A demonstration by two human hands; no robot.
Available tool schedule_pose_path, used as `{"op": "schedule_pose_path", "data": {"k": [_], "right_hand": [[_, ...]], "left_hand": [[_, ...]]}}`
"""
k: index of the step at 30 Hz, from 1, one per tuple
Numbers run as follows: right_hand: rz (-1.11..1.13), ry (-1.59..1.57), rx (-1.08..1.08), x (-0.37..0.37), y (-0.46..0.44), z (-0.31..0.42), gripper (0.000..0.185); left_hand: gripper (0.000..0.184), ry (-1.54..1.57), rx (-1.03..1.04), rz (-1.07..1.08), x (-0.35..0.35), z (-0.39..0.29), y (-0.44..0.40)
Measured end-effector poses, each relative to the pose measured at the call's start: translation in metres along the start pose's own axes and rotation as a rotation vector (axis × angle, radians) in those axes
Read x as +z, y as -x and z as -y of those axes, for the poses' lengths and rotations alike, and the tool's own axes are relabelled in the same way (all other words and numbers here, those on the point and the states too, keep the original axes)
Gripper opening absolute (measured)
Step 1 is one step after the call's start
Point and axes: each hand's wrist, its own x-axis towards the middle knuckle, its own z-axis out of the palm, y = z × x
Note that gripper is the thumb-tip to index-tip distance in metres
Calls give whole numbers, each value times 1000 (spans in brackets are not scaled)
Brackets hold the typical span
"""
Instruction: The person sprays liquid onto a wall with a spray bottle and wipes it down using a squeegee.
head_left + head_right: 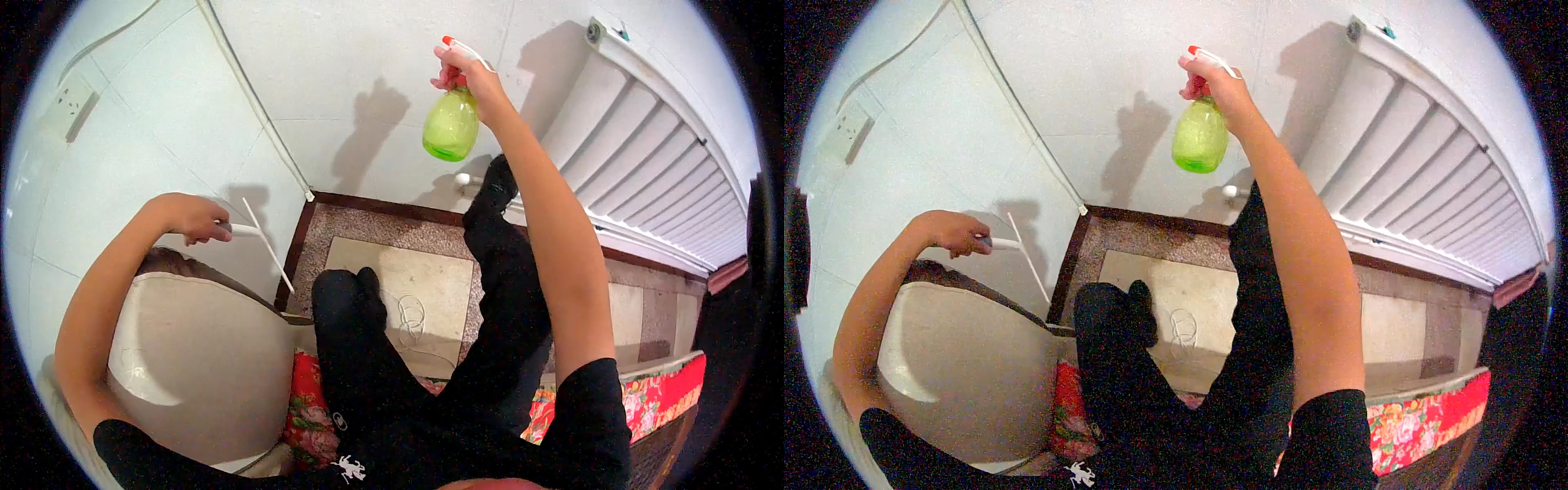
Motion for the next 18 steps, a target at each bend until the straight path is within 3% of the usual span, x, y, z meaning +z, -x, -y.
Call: {"op": "schedule_pose_path", "data": {"k": [2,8,10,13,18], "right_hand": [[3,63,-35,17,-15,-3,26],[3,-153,171,80,-61,-33,22],[48,-180,87,108,-66,-29,23],[218,-173,143,134,-104,-49,25],[231,-114,170,199,-122,-61,23]], "left_hand": [[40,-28,-14,11,-1,-6,2],[43,32,86,88,5,13,-22],[43,52,77,89,4,4,-21],[45,-171,166,-17,12,6,-29],[41,-343,183,-87,15,1,-23]]}}
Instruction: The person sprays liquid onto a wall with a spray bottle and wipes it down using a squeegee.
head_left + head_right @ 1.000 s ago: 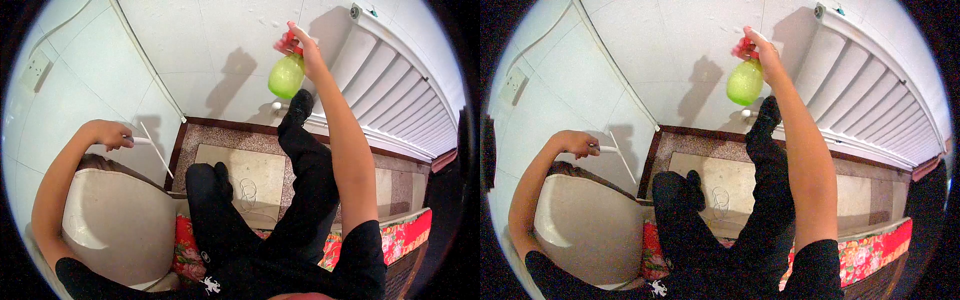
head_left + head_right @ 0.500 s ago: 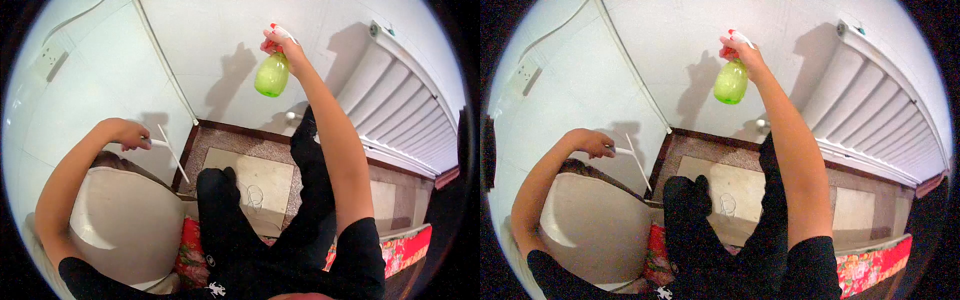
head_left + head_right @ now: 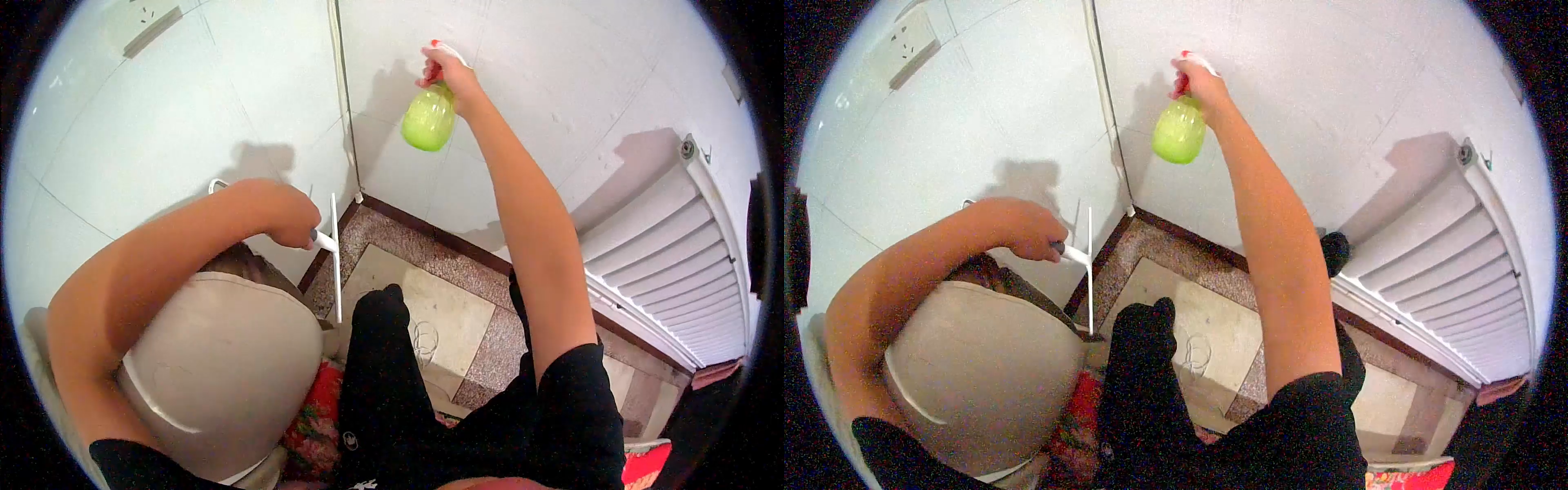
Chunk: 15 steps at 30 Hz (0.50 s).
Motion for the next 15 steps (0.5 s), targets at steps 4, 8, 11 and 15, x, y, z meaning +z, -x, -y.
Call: {"op": "schedule_pose_path", "data": {"k": [4,8,11,15], "right_hand": [[67,17,-5,35,-1,-7,25],[117,-31,57,42,-9,-22,22],[110,-96,25,43,1,-21,20],[148,125,30,29,19,-21,20]], "left_hand": [[41,70,-53,85,-2,-4,-5],[43,145,2,96,1,1,-12],[42,104,-33,135,-1,1,-13],[40,57,62,39,-1,12,-15]]}}
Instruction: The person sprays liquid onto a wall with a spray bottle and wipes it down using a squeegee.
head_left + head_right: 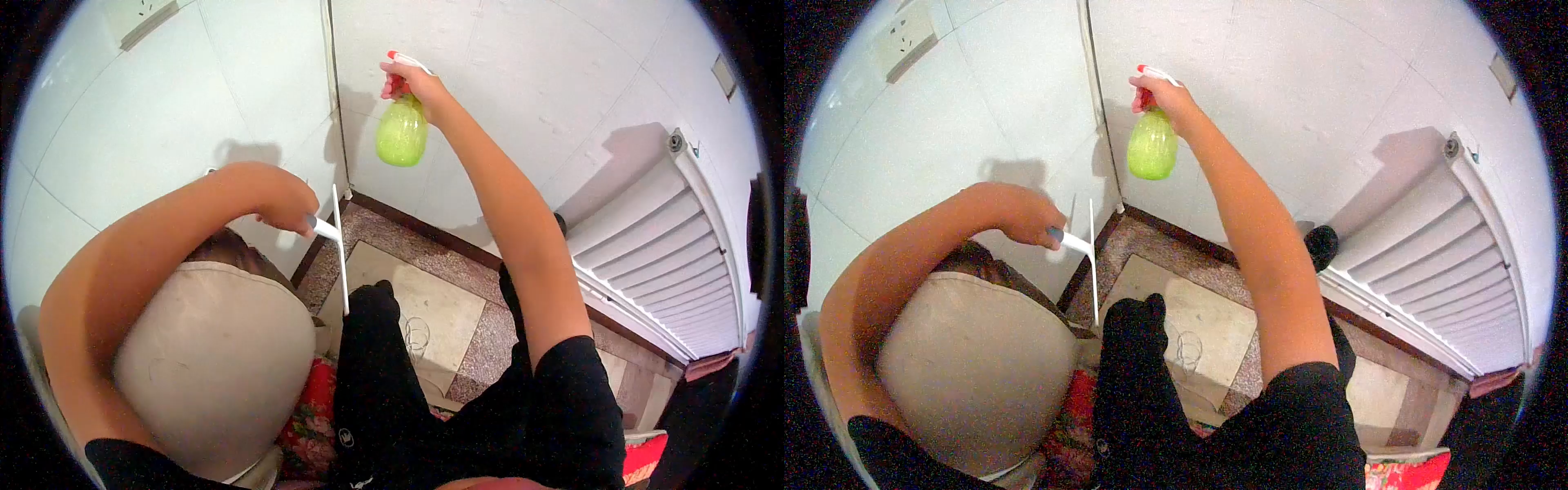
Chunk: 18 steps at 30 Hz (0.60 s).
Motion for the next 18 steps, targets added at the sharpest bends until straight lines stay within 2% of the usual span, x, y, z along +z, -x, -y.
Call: {"op": "schedule_pose_path", "data": {"k": [1,3,6,8,9,11,12,13,14,16,18], "right_hand": [[0,1,-1,-7,9,1,20],[-179,198,-65,-41,25,-9,24],[-273,130,22,-93,75,-19,28],[-197,487,28,-128,122,-38,29],[-224,484,42,-144,146,-51,29],[-75,967,-100,-172,191,-78,37],[-94,960,-91,-182,209,-87,37],[-86,955,13,-190,227,-97,40],[-77,943,114,-197,240,-104,44],[-107,943,143,-212,249,-105,47],[-136,923,157,-218,253,-95,57]], "left_hand": [[40,-1,0,-1,1,4,-2],[38,90,-1,-75,4,10,-2],[38,83,-47,-13,0,6,5],[39,40,-76,25,-6,3,10],[39,64,-95,30,-4,6,11],[40,168,-216,98,-16,-12,22],[39,132,-136,13,-11,-4,16],[37,96,-57,-67,-2,10,12],[37,74,-57,-54,-1,15,11],[37,86,-19,-238,-3,14,15],[37,108,-95,-285,-12,-9,26]]}}
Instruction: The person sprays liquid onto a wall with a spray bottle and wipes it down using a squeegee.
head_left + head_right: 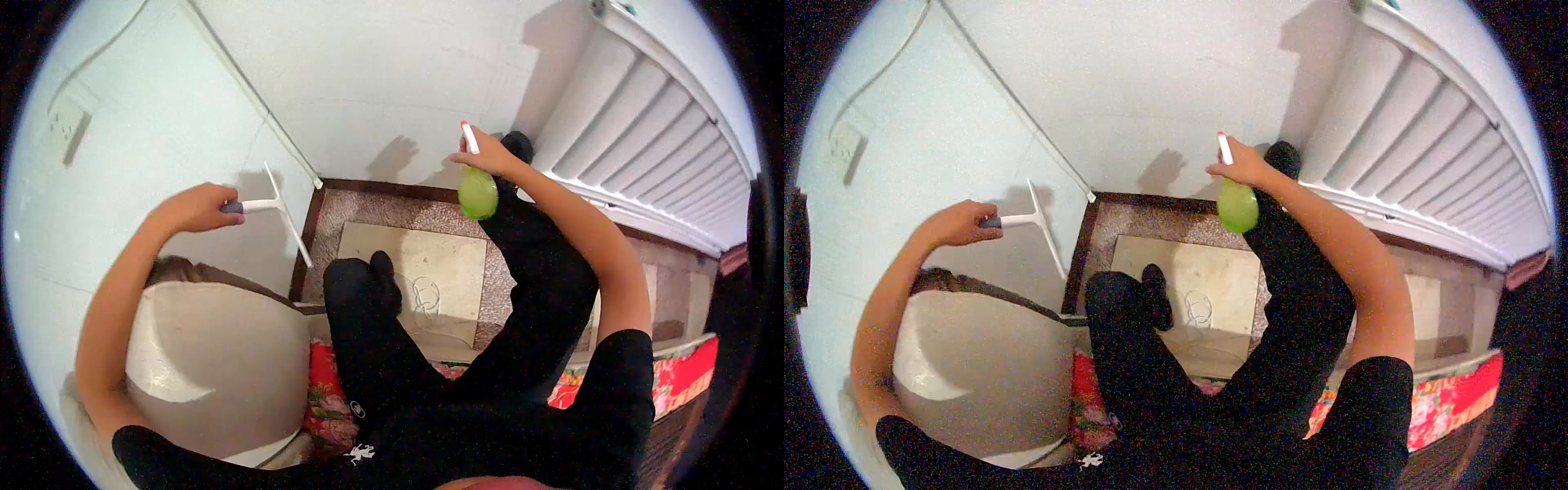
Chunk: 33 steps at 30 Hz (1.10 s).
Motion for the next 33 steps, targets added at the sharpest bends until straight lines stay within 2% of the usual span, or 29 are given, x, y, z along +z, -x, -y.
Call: {"op": "schedule_pose_path", "data": {"k": [1,2,3,5,6,7,9,10,11,13,15,17,19,21,22,23,25,27,28,29,31,33], "right_hand": [[-27,-19,4,-8,0,6,57],[-42,-46,-44,-17,6,20,63],[-57,-73,-92,-19,8,28,68],[-80,-77,-65,-20,10,48,75],[-72,-61,-40,-24,11,56,83],[-89,-70,-35,-26,15,66,83],[-75,-112,-20,-29,30,90,91],[-80,-107,-17,-33,36,100,91],[6,-123,18,-34,43,111,91],[91,-122,49,-33,54,114,91],[-17,-118,-32,-27,56,103,90],[6,-183,14,-34,63,97,91],[-18,-257,101,-46,73,98,91],[-39,-139,155,-37,73,88,93],[45,-184,138,-40,79,95,94],[3,-159,67,-29,73,85,94],[4,-220,-4,-16,59,85,76],[67,-300,-91,-29,76,129,66],[111,-355,-86,-17,68,122,60],[213,-634,-110,-5,64,116,56],[192,-454,16,19,40,76,52],[265,-377,73,21,32,74,47]], "left_hand": [[38,43,-78,-66,-8,-11,4],[36,116,44,-168,-10,-10,4],[36,86,47,-167,-13,-14,5],[33,323,-145,-383,-23,-22,4],[28,449,-127,-451,-28,-29,-4],[28,430,-118,-453,-33,-37,-14],[26,1090,43,-449,-40,-72,-34],[28,1292,141,-462,-41,-91,-53],[31,1498,239,-467,-41,-111,-74],[31,1777,367,-546,-45,-153,-112],[31,1806,458,-747,-41,-203,-117],[30,1786,504,-791,-19,-228,-123],[30,1743,515,-736,7,-244,-124],[26,1722,580,-816,37,-253,-147],[26,1736,588,-827,43,-262,-150],[25,1733,639,-841,50,-271,-154],[26,1774,680,-856,76,-274,-161],[40,1588,534,-889,103,-275,-185],[49,1648,482,-780,119,-275,-198],[52,1932,660,-714,119,-282,-193],[50,1778,556,-796,142,-277,-212],[53,1796,478,-782,143,-284,-214]]}}
